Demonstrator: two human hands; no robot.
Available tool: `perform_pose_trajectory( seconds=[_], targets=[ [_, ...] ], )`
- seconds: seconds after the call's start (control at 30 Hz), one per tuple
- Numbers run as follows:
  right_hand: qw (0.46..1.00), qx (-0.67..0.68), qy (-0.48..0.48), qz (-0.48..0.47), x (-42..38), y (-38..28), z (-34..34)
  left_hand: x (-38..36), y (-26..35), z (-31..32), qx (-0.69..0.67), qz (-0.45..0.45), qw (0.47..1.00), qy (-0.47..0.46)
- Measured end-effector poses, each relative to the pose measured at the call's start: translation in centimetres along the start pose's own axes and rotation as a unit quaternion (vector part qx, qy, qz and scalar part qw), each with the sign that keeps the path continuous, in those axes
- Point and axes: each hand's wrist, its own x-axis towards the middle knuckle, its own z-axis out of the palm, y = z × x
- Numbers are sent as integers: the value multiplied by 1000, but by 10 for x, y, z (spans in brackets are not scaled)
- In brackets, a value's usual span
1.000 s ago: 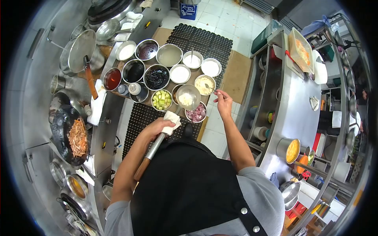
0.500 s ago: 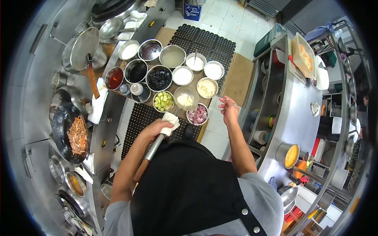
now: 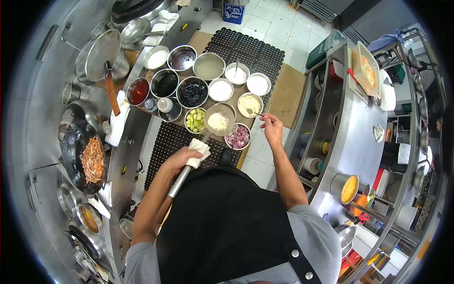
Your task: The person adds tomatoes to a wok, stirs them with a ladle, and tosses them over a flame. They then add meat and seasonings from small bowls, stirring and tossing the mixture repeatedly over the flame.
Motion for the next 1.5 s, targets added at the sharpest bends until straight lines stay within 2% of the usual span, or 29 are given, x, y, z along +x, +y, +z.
perform_pose_trajectory(
  seconds=[0.1, 0.17, 0.2, 0.3, 0.43, 0.47, 0.53, 0.57, 0.63, 0.7, 0.9, 1.0, 1.1, 1.17, 1.23, 1.27, 1.33, 1.5],
  targets=[
    [999, 23, -33, 28, 5, 6, 1, -15, -1, -5, -22, -4, 1000, 8],
    [987, 88, -10, 132, 5, 4, -6, -21, 0, -7, -41, 2, 999, 27],
    [982, 119, 4, 146, 6, 5, -7, -19, -2, -13, -41, 0, 999, 27],
    [969, 178, 39, 169, 4, 5, -12, -8, -7, -32, -27, -3, 1000, 5],
    [962, 217, 40, 163, -9, -20, -11, 4, 9, -39, -5, 6, 1000, -17],
    [963, 213, 38, 159, -14, -32, -7, 4, 14, -39, 1, 14, 1000, -20],
    [972, 209, -42, 103, -24, -50, 8, 11, 18, -47, 12, 10, 999, -32],
    [971, 211, -41, 102, -23, -53, 19, 15, 19, -52, 28, 1, 999, -44],
    [995, 90, -39, 24, -9, -61, 43, 20, 14, -62, 20, 4, 999, -46],
    [995, 87, -45, 21, 10, -59, 71, 17, 13, -72, 27, -15, 998, -57],
    [995, -39, -70, -62, 48, -27, 130, -21, 18, -96, 6, -3, 1000, -28],
    [996, -6, -89, -27, 46, -22, 141, -31, 20, -104, -2, 6, 1000, -3],
    [991, 80, -69, 81, 42, -25, 139, -37, 27, -106, -41, 13, 999, 12],
    [991, 78, -66, 90, 41, -26, 134, -36, 30, -111, -48, 17, 999, 12],
    [977, 128, -64, 158, 44, -23, 128, -30, 27, -118, -53, 18, 998, -5],
    [977, 127, -63, 159, 44, -20, 125, -28, 28, -118, -53, 18, 998, -7],
    [955, 220, -49, 193, 46, -12, 118, -26, 32, -118, -40, 9, 999, -5],
    [942, 269, -43, 195, 31, -37, 104, -17, 41, -110, -35, 25, 999, -24]
  ],
)
